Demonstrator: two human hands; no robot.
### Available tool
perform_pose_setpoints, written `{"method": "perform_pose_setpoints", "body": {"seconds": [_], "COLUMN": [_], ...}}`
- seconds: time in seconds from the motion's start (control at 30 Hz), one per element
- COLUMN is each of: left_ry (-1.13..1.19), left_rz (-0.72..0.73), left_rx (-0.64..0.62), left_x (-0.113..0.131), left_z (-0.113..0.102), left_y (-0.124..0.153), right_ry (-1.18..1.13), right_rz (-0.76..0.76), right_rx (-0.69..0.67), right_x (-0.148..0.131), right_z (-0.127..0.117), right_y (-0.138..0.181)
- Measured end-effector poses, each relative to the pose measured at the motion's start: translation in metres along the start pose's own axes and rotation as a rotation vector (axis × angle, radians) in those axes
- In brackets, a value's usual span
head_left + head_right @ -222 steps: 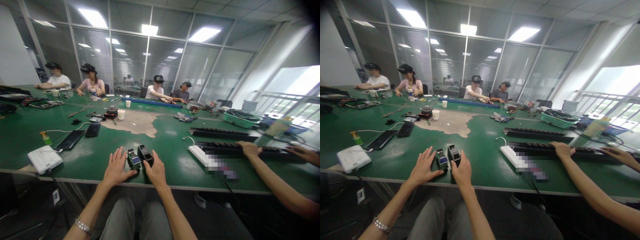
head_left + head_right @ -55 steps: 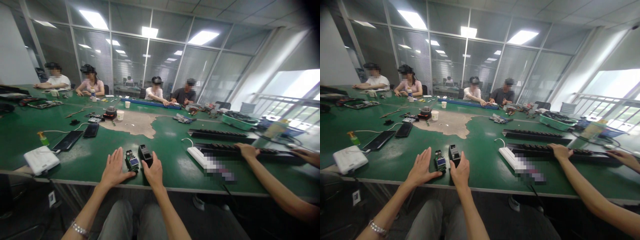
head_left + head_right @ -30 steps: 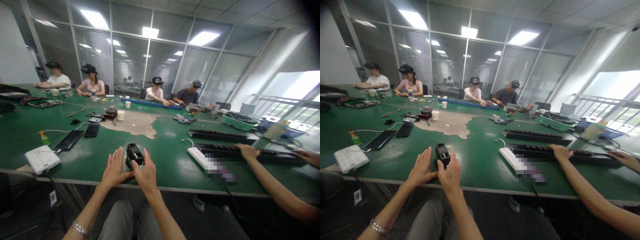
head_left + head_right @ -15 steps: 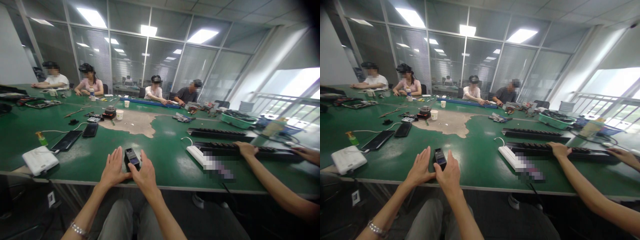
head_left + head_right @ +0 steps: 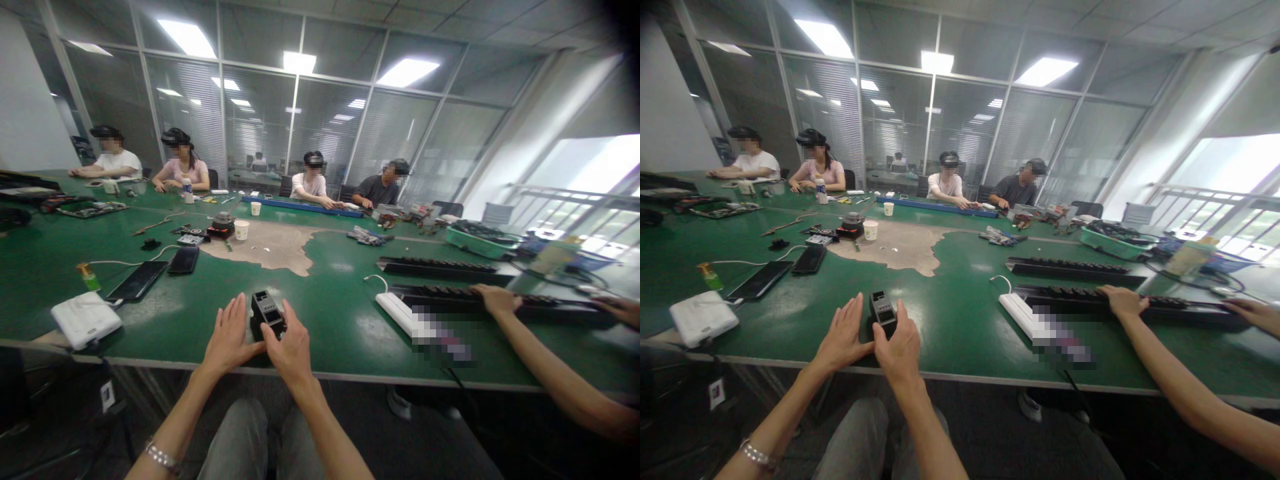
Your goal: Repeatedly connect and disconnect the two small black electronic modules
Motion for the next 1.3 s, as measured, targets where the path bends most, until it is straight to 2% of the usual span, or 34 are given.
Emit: {"method": "perform_pose_setpoints", "body": {"seconds": [0.13,0.23,0.4,0.53,0.8,0.93,1.1,1.3], "left_ry": [0.019,0.03,0.036,0.036,0.014,-0.01,-0.024,0.042], "left_rz": [-0.003,-0.014,-0.016,-0.017,-0.023,-0.043,-0.078,-0.025], "left_rx": [0.003,0.002,-0.008,-0.016,-0.008,-0.023,-0.054,-0.079], "left_x": [0.001,0.001,0.0,0.0,0.004,0.007,0.01,0.012], "left_z": [-0.002,-0.002,-0.001,0.0,-0.003,-0.005,-0.006,0.001], "left_y": [0.0,0.0,-0.001,-0.001,0.0,0.0,-0.008,-0.012], "right_ry": [-0.149,-0.141,-0.049,0.007,0.057,0.023,0.026,0.054], "right_rz": [-0.017,0.005,0.057,0.052,0.031,0.08,0.074,0.068], "right_rx": [0.073,0.126,0.131,0.125,0.201,0.187,0.172,0.159], "right_x": [0.008,0.025,0.059,0.073,0.084,0.092,0.088,0.088], "right_z": [-0.023,-0.036,-0.035,-0.029,-0.03,-0.031,-0.032,-0.03], "right_y": [-0.011,-0.016,-0.017,-0.016,-0.008,-0.008,-0.007,-0.006]}}
Point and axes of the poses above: each hand's wrist, its own y-axis away from the middle knuckle, its own z-axis out of the palm, x = y × z, the point moved 9 cm from there along -y, towards the middle knuckle, and after that the axes turned 15 degrees about -x, right-handed, at the moved point
